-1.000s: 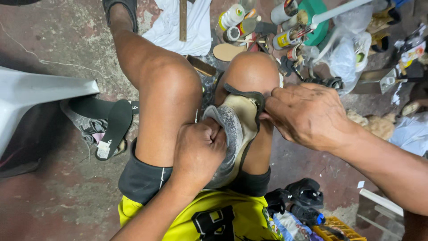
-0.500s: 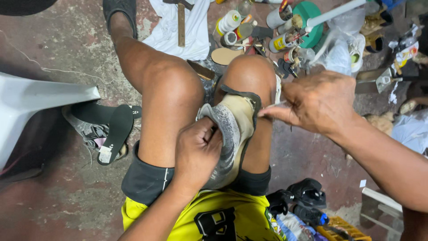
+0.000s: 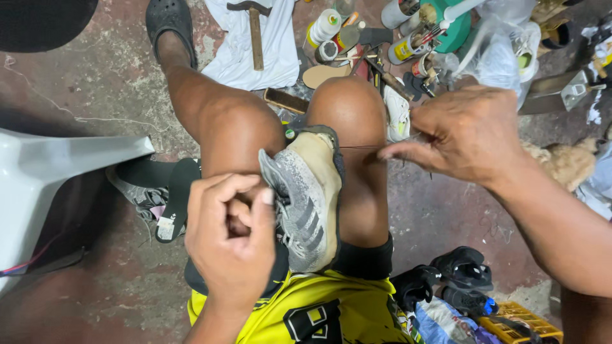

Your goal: The person sews the edge of a shoe sole using a needle and thread and applies liquid adhesive to the sole from a white bottle.

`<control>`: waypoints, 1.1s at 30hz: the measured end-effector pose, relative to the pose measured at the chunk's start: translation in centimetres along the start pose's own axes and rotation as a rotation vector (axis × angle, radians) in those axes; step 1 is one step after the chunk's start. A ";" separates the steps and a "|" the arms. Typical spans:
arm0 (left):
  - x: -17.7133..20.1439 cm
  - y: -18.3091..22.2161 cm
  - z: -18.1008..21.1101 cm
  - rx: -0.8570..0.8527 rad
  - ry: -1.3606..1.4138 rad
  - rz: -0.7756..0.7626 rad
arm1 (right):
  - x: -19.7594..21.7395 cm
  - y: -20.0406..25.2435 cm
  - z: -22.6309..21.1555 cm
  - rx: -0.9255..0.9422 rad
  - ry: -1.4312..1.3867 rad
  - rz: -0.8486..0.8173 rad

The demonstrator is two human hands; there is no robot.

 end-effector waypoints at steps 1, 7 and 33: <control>0.2 -0.1 0.8 -0.068 -0.064 0.003 | -0.1 -0.1 -0.5 0.002 -0.019 0.001; -2.9 -2.4 4.8 -0.489 -0.178 -0.196 | -0.3 -0.7 -1.4 -0.020 -0.098 0.015; -1.4 -3.4 1.5 -0.164 0.188 -0.456 | -4.9 0.1 -8.9 -0.302 -1.076 0.294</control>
Point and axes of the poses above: each hand's wrist, its own y-axis away from the middle knuckle, its own x-axis out of the back of the hand, z = x × y, the point moved 2 cm from there along -y, towards the middle knuckle, and after that the axes turned 1 degree about -z, right-handed, at the moved point
